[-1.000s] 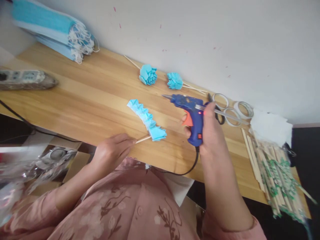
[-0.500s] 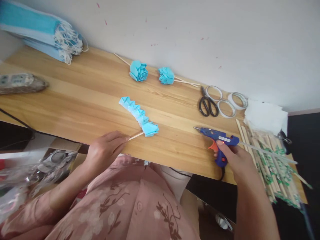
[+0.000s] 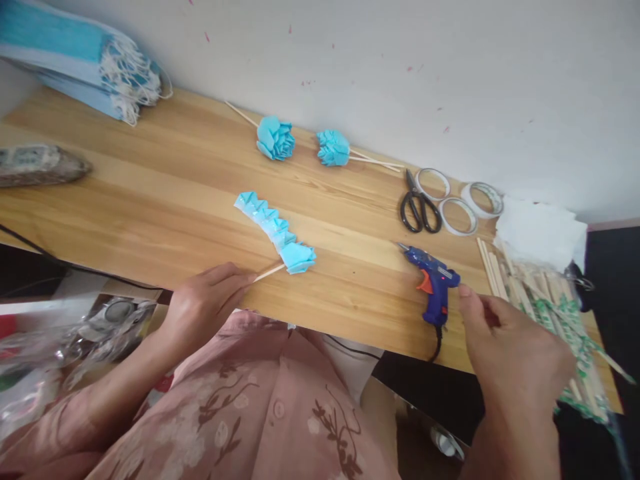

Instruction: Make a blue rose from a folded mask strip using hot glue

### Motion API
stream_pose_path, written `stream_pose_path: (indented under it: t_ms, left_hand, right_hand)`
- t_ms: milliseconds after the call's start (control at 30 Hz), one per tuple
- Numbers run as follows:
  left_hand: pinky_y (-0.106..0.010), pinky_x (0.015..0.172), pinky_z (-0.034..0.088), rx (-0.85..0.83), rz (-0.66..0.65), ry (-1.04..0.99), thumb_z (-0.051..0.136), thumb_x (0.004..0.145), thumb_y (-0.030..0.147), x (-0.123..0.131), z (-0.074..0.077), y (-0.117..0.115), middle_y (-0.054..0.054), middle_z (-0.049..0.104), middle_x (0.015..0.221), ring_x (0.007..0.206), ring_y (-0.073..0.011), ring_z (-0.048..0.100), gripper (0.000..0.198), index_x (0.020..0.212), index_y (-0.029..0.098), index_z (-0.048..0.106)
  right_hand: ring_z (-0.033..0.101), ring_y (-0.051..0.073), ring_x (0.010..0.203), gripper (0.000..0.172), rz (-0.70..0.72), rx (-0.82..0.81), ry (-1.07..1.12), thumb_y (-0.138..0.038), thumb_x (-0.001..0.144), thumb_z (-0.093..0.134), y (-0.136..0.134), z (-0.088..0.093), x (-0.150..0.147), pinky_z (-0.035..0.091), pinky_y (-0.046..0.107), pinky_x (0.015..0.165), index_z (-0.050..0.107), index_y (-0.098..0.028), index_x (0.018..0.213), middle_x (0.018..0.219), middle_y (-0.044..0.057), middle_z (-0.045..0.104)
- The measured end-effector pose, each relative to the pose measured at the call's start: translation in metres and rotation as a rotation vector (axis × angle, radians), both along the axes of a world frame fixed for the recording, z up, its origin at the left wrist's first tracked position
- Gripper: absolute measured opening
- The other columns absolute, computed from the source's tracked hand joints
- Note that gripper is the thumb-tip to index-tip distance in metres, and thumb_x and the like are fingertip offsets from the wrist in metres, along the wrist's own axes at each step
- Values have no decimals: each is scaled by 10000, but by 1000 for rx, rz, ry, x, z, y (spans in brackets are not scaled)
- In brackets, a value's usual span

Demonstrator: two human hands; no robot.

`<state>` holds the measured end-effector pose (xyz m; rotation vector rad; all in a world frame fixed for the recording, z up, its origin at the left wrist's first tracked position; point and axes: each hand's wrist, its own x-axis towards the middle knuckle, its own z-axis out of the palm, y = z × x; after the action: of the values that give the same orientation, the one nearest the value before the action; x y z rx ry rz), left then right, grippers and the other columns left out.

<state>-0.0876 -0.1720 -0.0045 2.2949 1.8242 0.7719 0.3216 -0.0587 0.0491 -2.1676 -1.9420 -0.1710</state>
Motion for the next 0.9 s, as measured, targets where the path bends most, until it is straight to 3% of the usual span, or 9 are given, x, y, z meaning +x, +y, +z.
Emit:
stream_pose_path:
  t_ms: [67,100,133,167,200,300,400,500,900]
  left_hand:
    - [-249,700,548,-1,-5,4,443,1041,176,0,0,0,-56,716,922,802,-162,678,261,967,174,693]
    - [-251,697,549,1,-9,5,443,1042,179,0,0,0,-58,717,926,805,-164,680,261,966,171,693]
    - [-254,693,550,6,-14,4,443,1044,180,0,0,0,-61,718,928,804,-167,682,260,967,167,692]
    - [-258,691,552,10,-18,3,444,1044,181,0,0,0,-65,719,930,805,-170,684,259,971,162,691]
    - [-263,693,554,11,-21,0,445,1043,180,0,1,0,-69,719,931,807,-173,685,255,977,158,691]
    - [-273,715,562,-4,-27,-9,443,1040,173,-1,2,-1,-73,719,937,827,-176,686,249,1004,159,689]
    - [-283,733,570,-18,-36,-19,448,1034,160,-1,3,0,-77,719,944,849,-181,689,239,1018,154,687]
    - [-298,718,577,-3,-43,-37,468,1018,141,0,4,0,-88,717,938,853,-198,697,220,1019,130,688]
    - [-307,649,574,23,-30,-50,458,1017,142,2,4,1,-87,724,929,803,-209,697,222,995,134,679]
  right_hand:
    - [638,290,638,268,180,55,123,-609,901,594,-10,11,-32,356,443,574,708,-386,805,724,105,696]
    - [688,295,740,200,302,103,177,-529,924,618,-13,13,-51,422,445,612,727,-367,882,821,100,741]
    - [707,284,829,135,480,78,200,-421,950,626,-14,13,-70,485,445,682,733,-347,984,926,93,764]
    - [708,257,806,107,690,147,216,-328,934,662,-15,11,-89,518,426,703,734,-325,1013,907,69,764]
    - [712,238,828,160,855,189,226,-248,922,680,-14,7,-106,545,415,746,727,-303,1064,929,54,764]
    - [698,234,966,261,1125,183,241,-138,911,683,-9,-6,-149,574,425,864,700,-259,1142,1024,55,762]
    - [674,243,1056,266,1218,194,254,-127,909,683,-1,-13,-173,581,429,900,688,-243,1148,1068,61,761]
    - [663,250,1056,222,1217,198,231,-147,923,668,7,-15,-184,571,435,910,696,-247,1120,1081,58,757]
    - [616,288,1112,169,1169,85,237,-261,986,578,18,-25,-192,526,487,954,694,-219,1101,1168,108,716]
